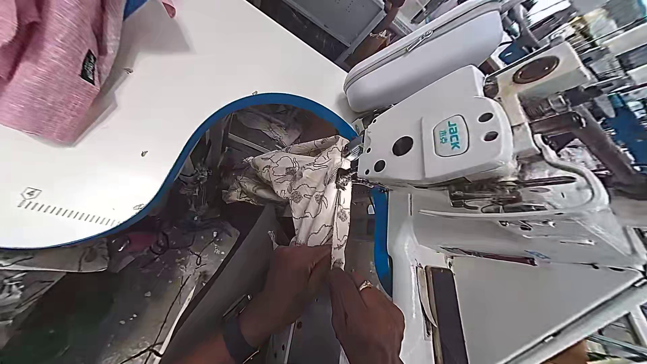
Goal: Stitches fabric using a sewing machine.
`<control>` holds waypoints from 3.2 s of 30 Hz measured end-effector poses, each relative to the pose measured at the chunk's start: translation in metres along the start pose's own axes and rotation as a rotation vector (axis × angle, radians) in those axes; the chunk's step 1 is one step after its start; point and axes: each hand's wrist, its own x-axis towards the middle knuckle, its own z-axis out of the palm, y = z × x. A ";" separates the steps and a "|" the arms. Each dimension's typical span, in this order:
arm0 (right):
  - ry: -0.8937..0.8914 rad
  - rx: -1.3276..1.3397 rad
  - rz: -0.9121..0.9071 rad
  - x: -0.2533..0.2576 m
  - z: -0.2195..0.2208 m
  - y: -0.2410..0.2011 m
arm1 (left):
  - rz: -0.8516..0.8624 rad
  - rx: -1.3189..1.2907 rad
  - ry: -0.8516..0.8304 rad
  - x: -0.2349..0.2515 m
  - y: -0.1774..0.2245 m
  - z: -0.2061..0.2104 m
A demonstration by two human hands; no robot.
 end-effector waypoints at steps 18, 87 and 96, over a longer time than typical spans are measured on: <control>0.029 0.245 -0.058 -0.011 -0.010 0.003 | 0.116 -0.079 -0.324 0.025 0.003 -0.024; -0.017 0.317 0.295 0.005 -0.001 0.000 | 0.019 0.093 -0.077 0.013 0.005 -0.001; 0.086 0.422 0.295 0.014 0.023 0.008 | -0.082 -0.048 -0.108 0.021 0.003 -0.003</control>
